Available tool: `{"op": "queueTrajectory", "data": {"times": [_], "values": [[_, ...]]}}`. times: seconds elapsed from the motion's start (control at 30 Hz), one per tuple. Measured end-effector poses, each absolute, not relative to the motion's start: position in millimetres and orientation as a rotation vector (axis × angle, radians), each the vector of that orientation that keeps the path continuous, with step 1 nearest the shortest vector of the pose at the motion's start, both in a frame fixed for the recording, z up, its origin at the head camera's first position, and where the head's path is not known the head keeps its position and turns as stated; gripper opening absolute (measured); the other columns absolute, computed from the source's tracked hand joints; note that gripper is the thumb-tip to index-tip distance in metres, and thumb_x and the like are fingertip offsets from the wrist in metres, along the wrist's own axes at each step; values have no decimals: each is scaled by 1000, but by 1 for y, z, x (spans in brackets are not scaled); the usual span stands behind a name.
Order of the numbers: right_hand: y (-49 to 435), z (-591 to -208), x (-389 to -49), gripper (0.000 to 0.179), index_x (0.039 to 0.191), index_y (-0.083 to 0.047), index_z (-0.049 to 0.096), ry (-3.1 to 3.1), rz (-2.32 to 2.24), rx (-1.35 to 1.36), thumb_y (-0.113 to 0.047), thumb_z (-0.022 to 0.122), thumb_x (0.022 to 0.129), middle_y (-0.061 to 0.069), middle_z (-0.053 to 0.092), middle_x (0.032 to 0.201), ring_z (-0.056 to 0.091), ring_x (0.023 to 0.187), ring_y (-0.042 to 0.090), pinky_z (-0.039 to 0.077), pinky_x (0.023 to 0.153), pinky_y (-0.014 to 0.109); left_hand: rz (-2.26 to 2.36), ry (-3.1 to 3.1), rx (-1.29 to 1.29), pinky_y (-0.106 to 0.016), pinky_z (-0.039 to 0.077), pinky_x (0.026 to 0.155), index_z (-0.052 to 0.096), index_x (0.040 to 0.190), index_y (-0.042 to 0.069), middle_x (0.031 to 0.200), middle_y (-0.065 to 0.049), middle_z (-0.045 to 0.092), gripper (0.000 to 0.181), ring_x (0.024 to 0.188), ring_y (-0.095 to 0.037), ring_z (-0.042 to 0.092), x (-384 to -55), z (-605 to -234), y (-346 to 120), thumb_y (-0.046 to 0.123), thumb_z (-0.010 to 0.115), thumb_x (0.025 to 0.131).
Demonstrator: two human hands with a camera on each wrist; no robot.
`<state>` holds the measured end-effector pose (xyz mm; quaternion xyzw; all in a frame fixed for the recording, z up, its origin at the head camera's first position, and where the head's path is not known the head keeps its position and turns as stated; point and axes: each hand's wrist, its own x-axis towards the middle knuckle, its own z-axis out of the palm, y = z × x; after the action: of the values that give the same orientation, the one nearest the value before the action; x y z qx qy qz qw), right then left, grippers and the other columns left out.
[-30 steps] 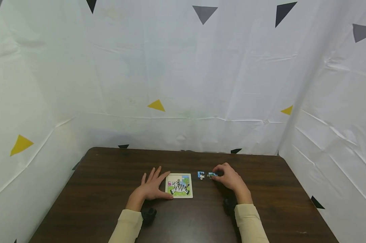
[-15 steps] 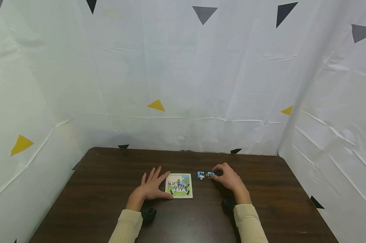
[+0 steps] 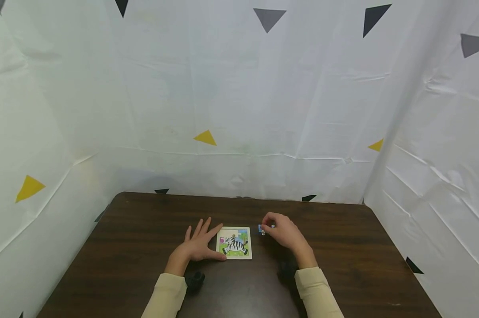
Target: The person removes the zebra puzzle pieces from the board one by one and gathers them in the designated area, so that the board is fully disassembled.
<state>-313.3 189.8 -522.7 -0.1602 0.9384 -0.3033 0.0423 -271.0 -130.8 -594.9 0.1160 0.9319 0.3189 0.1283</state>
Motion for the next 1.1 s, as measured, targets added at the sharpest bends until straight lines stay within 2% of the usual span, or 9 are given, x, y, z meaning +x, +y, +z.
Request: {"op": "queueTrajectory", "data": {"times": [0.23,0.37,0.6,1.1], "values": [[151,-532,-308,11,110,-15,77,2727,-846,-720,-23,69,106,-3,69,92,57,77,14,50,70,34,917,2708,336,-71,-12,129,28,173,30,183,-12,0,122,169,-41,-8,-271,-594,-131,79,83,75],[141,-538,-307,13,115,-18,76,2712,-788,-726,-26,68,108,-2,66,88,56,70,14,47,64,33,916,2707,347,-71,-12,129,27,173,31,183,-12,-1,123,169,-41,-9,-271,-596,-131,82,80,75],[134,-538,-309,11,112,-17,74,2657,-788,-714,-23,73,104,0,70,93,61,77,15,52,71,37,929,2712,354,-71,-12,129,24,174,32,183,-11,-1,126,169,-41,-9,-271,-599,-132,84,80,74],[123,-532,-312,8,108,-9,72,2574,-804,-678,-14,73,102,3,68,91,61,76,17,50,67,35,940,2714,356,-71,-12,129,28,173,31,183,-10,0,123,169,-40,-8,-267,-598,-134,81,82,74]]}}
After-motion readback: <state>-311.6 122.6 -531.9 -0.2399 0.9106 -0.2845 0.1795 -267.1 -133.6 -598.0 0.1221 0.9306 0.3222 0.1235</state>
